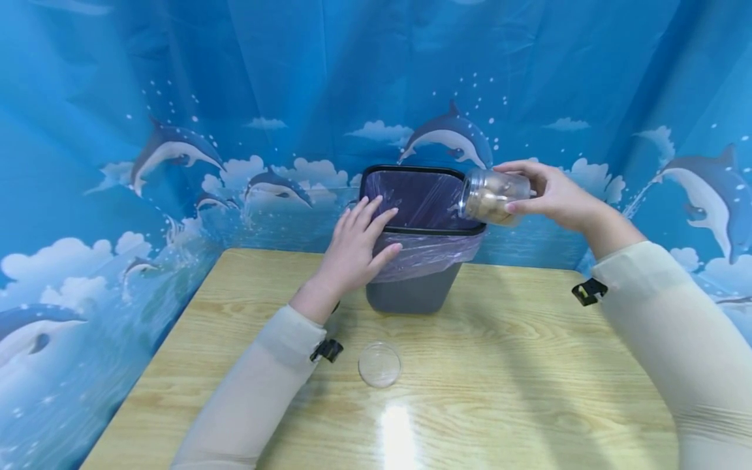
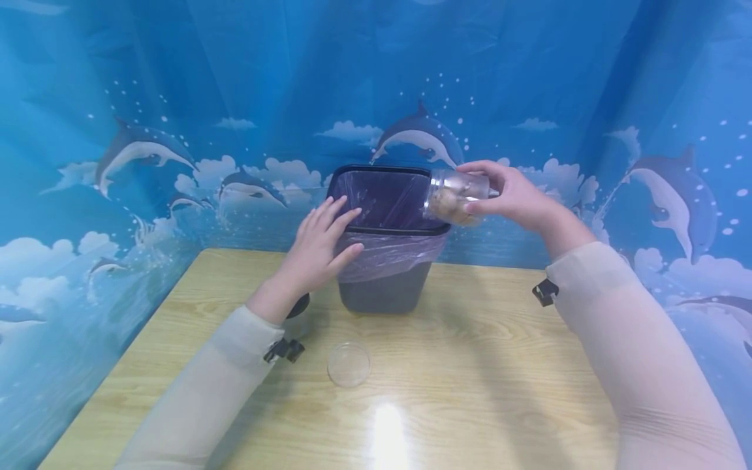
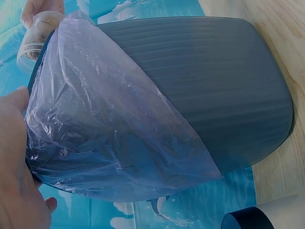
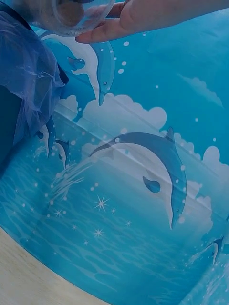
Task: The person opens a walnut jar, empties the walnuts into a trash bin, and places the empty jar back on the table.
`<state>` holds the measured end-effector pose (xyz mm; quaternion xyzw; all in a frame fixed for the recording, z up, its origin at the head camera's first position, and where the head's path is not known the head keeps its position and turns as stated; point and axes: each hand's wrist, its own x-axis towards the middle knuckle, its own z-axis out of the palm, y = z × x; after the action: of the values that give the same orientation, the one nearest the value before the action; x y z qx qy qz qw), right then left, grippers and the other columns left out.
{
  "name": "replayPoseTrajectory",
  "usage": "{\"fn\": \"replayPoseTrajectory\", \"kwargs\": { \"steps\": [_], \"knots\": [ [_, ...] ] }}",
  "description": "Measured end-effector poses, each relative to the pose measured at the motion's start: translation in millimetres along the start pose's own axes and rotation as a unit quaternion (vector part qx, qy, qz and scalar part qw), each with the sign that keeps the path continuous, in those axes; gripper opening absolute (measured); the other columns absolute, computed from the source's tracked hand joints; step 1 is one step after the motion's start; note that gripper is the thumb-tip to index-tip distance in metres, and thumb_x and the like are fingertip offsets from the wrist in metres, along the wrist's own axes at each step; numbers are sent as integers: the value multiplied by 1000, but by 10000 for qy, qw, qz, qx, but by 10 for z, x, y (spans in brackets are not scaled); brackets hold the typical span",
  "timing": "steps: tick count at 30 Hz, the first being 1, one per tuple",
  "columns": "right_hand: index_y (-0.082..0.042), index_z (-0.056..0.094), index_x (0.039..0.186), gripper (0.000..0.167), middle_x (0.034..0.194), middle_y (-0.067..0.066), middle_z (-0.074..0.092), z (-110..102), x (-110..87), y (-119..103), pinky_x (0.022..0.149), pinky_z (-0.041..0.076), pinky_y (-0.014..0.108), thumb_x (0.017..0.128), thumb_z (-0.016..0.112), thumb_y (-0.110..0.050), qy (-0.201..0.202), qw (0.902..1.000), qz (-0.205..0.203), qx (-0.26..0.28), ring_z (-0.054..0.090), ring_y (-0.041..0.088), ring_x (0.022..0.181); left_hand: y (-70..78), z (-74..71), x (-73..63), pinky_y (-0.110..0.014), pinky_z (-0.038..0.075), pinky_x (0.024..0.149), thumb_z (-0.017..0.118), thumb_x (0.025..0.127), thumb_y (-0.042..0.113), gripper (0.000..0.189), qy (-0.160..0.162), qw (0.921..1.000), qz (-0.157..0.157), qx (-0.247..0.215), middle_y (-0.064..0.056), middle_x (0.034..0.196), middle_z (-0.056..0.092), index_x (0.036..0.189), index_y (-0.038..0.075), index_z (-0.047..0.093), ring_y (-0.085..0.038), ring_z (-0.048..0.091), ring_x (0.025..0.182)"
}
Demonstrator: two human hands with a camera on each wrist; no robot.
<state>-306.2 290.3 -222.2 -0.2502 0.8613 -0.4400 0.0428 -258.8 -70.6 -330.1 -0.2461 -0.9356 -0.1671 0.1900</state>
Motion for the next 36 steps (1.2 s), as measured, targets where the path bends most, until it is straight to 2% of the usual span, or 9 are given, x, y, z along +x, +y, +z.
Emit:
{"fn": "replayPoseTrajectory", "kwargs": {
  "steps": [11,21,24,26,30,33,36],
  "knots": [
    [-19,42,152,68,134,8,48,-3,41,-129,79,56,28,92,73,-14,-130,9988,261,-404,53,23,110,-12,7,-2,-50,0,122,41,101,60,67,60,10000,47,-17,-2,168,10,159,29,27,-27,2,154],
    [-19,38,154,73,137,12,46,-4,79,-204,78,55,29,91,75,-18,-268,9960,470,-711,55,26,110,-12,6,-8,-51,1,122,41,101,61,67,69,9999,88,-35,-2,168,9,159,29,27,-26,1,154],
    [-20,38,155,74,141,10,43,-7,104,-245,83,54,33,91,75,-20,-351,9947,494,-836,54,29,118,-15,2,-6,-50,1,122,41,101,60,67,68,9999,75,-38,-3,168,9,159,29,27,-25,0,154],
    [-22,38,154,74,146,8,40,-12,122,-271,90,52,40,90,76,-22,-398,9932,475,-985,49,31,125,-13,-3,-4,-49,0,122,41,102,60,67,61,10000,56,-45,-3,168,9,159,29,27,-25,0,154],
    [-22,39,155,76,157,8,30,-22,154,-298,106,38,59,89,78,-23,-487,9901,378,-1258,34,34,139,-10,-13,-1,-50,1,122,42,102,59,67,62,10000,51,-21,-4,168,10,159,28,27,-26,1,154],
    [-21,39,155,77,161,8,26,-25,170,-311,112,28,63,88,78,-23,-558,9884,317,-1376,26,34,144,-6,-16,-2,-50,1,122,42,102,59,67,35,10000,43,-22,-4,168,9,159,28,27,-26,1,154],
    [-19,39,155,78,161,8,26,-29,185,-324,113,26,63,88,79,-23,-622,9869,314,-1457,24,34,145,-3,-12,-2,-49,0,122,42,102,59,67,9,10000,24,-27,-3,168,9,159,28,27,-25,0,154]
  ]
}}
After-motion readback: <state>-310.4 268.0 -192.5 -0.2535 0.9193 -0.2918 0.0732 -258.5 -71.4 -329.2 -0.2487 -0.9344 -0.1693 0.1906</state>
